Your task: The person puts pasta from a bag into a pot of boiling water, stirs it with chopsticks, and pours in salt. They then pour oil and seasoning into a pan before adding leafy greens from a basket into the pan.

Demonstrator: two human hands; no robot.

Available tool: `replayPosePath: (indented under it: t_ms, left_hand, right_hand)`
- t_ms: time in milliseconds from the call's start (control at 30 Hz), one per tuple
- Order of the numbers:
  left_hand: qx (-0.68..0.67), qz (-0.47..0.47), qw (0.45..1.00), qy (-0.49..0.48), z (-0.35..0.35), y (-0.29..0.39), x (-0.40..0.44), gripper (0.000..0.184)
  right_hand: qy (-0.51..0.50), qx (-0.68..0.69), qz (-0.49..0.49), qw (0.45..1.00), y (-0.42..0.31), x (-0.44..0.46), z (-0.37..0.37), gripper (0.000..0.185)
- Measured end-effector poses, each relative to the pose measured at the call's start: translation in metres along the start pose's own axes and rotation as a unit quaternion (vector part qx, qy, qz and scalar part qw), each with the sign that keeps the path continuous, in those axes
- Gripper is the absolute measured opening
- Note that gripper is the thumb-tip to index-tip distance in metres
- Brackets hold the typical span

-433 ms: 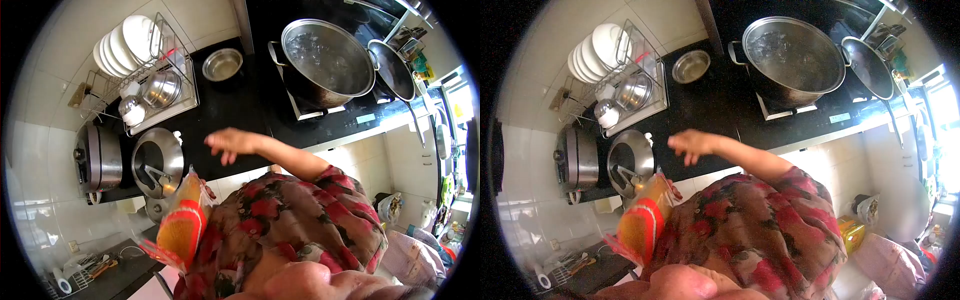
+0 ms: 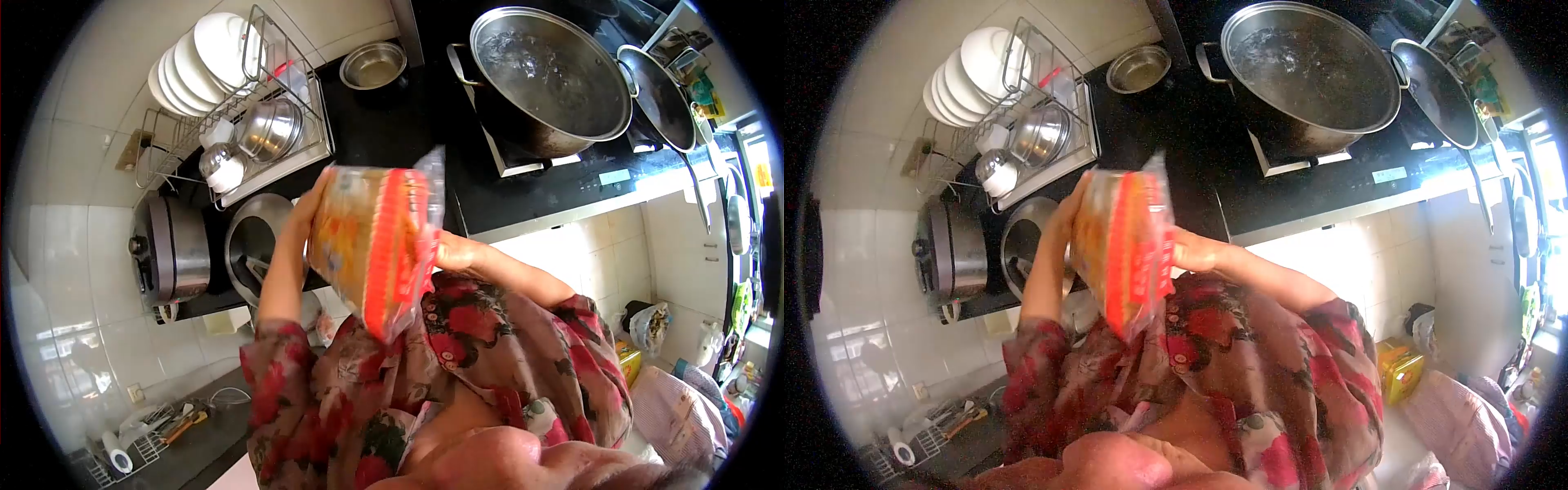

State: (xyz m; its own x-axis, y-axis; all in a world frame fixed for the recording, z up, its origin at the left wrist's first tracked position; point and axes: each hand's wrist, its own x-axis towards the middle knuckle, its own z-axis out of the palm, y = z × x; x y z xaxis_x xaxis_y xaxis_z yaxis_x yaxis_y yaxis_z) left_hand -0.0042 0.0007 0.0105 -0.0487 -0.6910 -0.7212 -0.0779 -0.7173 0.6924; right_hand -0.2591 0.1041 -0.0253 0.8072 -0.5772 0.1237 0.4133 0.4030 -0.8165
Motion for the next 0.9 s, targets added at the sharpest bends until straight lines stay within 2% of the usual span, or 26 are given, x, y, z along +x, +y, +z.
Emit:
replayPosePath:
  t_ms: [33, 67, 100, 133, 200, 233, 267, 333, 367, 400, 433, 467, 533, 600, 633, 667, 733, 767, 800, 833, 867, 900]
  left_hand:
    - [0.025, -0.024, 0.998, -0.052, -0.004, 0.004, 0.021, 0.06]
    - [0.121, -0.041, 0.991, -0.028, 0.005, 0.02, 0.03, 0.062]
    - [0.167, -0.027, 0.985, -0.044, 0.006, 0.026, 0.048, 0.067]
    - [0.213, -0.012, 0.975, -0.063, 0.008, 0.03, 0.071, 0.072]
    - [0.288, 0.029, 0.956, -0.041, -0.003, 0.028, 0.132, 0.082]
    - [0.327, 0.049, 0.944, -0.002, -0.01, 0.022, 0.166, 0.086]
    - [0.371, 0.104, 0.923, 0.025, -0.007, 0.02, 0.172, 0.083]
    - [0.447, 0.159, 0.876, 0.092, 0.003, 0.015, 0.17, 0.077]
    - [0.451, 0.238, 0.852, 0.117, 0.009, 0.012, 0.163, 0.072]
    - [0.45, 0.314, 0.824, 0.142, 0.017, 0.008, 0.149, 0.067]
    - [0.388, 0.377, 0.83, 0.14, 0.026, 0.009, 0.136, 0.053]
    - [0.386, 0.375, 0.831, 0.14, 0.031, 0.008, 0.12, 0.053]
    - [0.311, 0.481, 0.811, 0.12, 0.037, 0.01, 0.086, 0.043]
    - [0.28, 0.428, 0.858, 0.056, 0.052, -0.012, 0.026, 0.045]
    - [0.315, 0.428, 0.847, 0.028, 0.059, -0.03, -0.004, 0.048]
    - [0.35, 0.428, 0.834, -0.001, 0.066, -0.048, -0.027, 0.052]
    - [0.411, 0.502, 0.761, -0.006, 0.075, -0.079, -0.054, 0.058]
    - [0.441, 0.499, 0.747, 0.0, 0.081, -0.089, -0.053, 0.061]
    - [0.47, 0.493, 0.732, 0.005, 0.084, -0.1, -0.052, 0.065]
    - [0.497, 0.442, 0.746, -0.026, 0.084, -0.104, -0.049, 0.069]
    - [0.493, 0.442, 0.749, -0.029, 0.083, -0.108, -0.044, 0.069]
    - [0.495, 0.458, 0.737, -0.048, 0.082, -0.113, -0.04, 0.069]
  right_hand:
    - [0.011, 0.047, -0.021, 0.999, 0.016, -0.003, -0.006, 0.069]
    - [0.082, 0.037, -0.045, 0.995, 0.017, -0.004, 0.008, 0.068]
    - [0.164, 0.158, -0.068, 0.971, 0.023, 0.001, 0.016, 0.067]
    - [0.175, 0.155, -0.073, 0.97, 0.029, 0.005, 0.016, 0.067]
    - [0.306, 0.14, -0.075, 0.939, 0.048, 0.006, 0.009, 0.064]
    - [0.332, 0.192, -0.063, 0.921, 0.053, 0.004, 0.002, 0.055]
    - [0.296, 0.161, -0.166, 0.927, 0.082, -0.001, -0.014, 0.049]
    - [0.321, 0.238, -0.106, 0.911, 0.125, -0.006, -0.046, 0.042]
    - [0.395, 0.252, -0.11, 0.877, 0.098, 0.009, -0.025, 0.038]
    - [0.397, 0.252, -0.11, 0.876, 0.1, 0.014, -0.025, 0.038]
    - [0.415, 0.333, -0.125, 0.838, 0.102, 0.017, -0.026, 0.037]
    - [0.427, 0.411, -0.138, 0.793, 0.105, 0.019, -0.029, 0.037]
    - [0.426, 0.402, -0.136, 0.799, 0.105, 0.025, -0.035, 0.037]
    - [0.385, 0.355, -0.167, 0.835, 0.098, 0.025, -0.033, 0.038]
    - [0.387, 0.356, -0.166, 0.834, 0.105, 0.02, -0.036, 0.038]
    - [0.348, 0.236, -0.146, 0.896, 0.118, 0.01, -0.047, 0.037]
    - [0.253, -0.014, -0.094, 0.963, 0.142, -0.007, -0.057, 0.034]
    - [0.365, 0.018, -0.062, 0.929, 0.125, -0.001, -0.032, 0.03]
    - [0.417, 0.022, -0.021, 0.908, 0.106, -0.005, -0.014, 0.031]
    - [0.4, -0.265, 0.032, 0.877, 0.113, -0.018, -0.024, 0.03]
    - [0.345, -0.529, 0.083, 0.771, 0.116, -0.029, -0.038, 0.03]
    - [0.343, -0.544, 0.103, 0.759, 0.1, -0.027, -0.029, 0.024]
